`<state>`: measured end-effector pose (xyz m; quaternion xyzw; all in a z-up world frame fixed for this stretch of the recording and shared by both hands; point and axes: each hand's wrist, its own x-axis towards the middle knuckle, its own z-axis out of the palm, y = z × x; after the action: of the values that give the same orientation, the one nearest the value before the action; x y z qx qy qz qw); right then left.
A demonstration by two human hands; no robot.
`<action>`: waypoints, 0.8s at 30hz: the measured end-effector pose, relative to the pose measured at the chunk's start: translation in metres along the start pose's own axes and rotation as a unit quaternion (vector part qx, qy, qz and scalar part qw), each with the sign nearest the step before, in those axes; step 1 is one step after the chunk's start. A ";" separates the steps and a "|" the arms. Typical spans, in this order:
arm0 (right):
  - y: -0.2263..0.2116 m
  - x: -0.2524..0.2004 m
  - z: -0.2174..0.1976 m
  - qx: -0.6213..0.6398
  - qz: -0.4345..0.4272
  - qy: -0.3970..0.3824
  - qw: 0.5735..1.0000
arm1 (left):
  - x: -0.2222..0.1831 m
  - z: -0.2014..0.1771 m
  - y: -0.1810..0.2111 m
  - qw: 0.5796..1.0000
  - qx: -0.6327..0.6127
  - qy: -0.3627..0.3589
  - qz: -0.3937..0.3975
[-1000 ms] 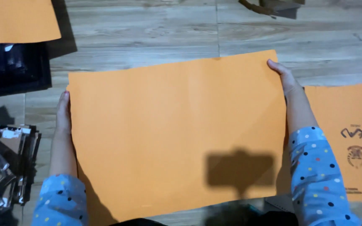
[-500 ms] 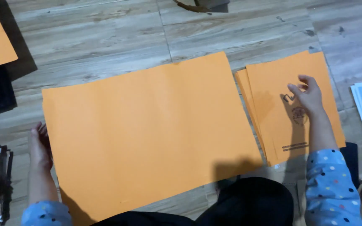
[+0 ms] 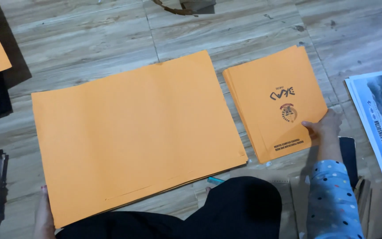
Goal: Organizing and marking orange folders using a cardboard template on the floor.
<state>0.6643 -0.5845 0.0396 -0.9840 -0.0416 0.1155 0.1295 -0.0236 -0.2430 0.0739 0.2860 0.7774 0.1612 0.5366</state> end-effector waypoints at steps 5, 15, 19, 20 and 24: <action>0.021 0.011 0.019 -0.089 -0.060 0.014 0.994 | 0.036 -0.013 -0.016 0.992 0.054 0.003 0.118; -0.123 -0.206 0.002 -0.109 -0.199 -0.178 0.958 | 0.034 -0.007 -0.052 0.727 0.285 0.222 0.584; -0.133 -0.248 -0.001 -0.132 -0.300 -0.108 0.938 | -0.018 0.030 -0.054 0.716 0.379 0.175 0.559; -0.135 -0.259 -0.005 -0.106 -0.316 -0.054 0.941 | -0.026 0.038 -0.058 0.734 0.405 0.139 0.527; -0.110 -0.268 0.036 -0.030 -0.252 -0.064 0.965 | -0.028 0.046 -0.073 0.735 0.419 0.144 0.513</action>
<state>0.3900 -0.4995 0.0931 -0.9356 -0.3000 0.1403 0.1223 0.0067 -0.3201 0.0368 0.8107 0.5695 0.1099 0.0797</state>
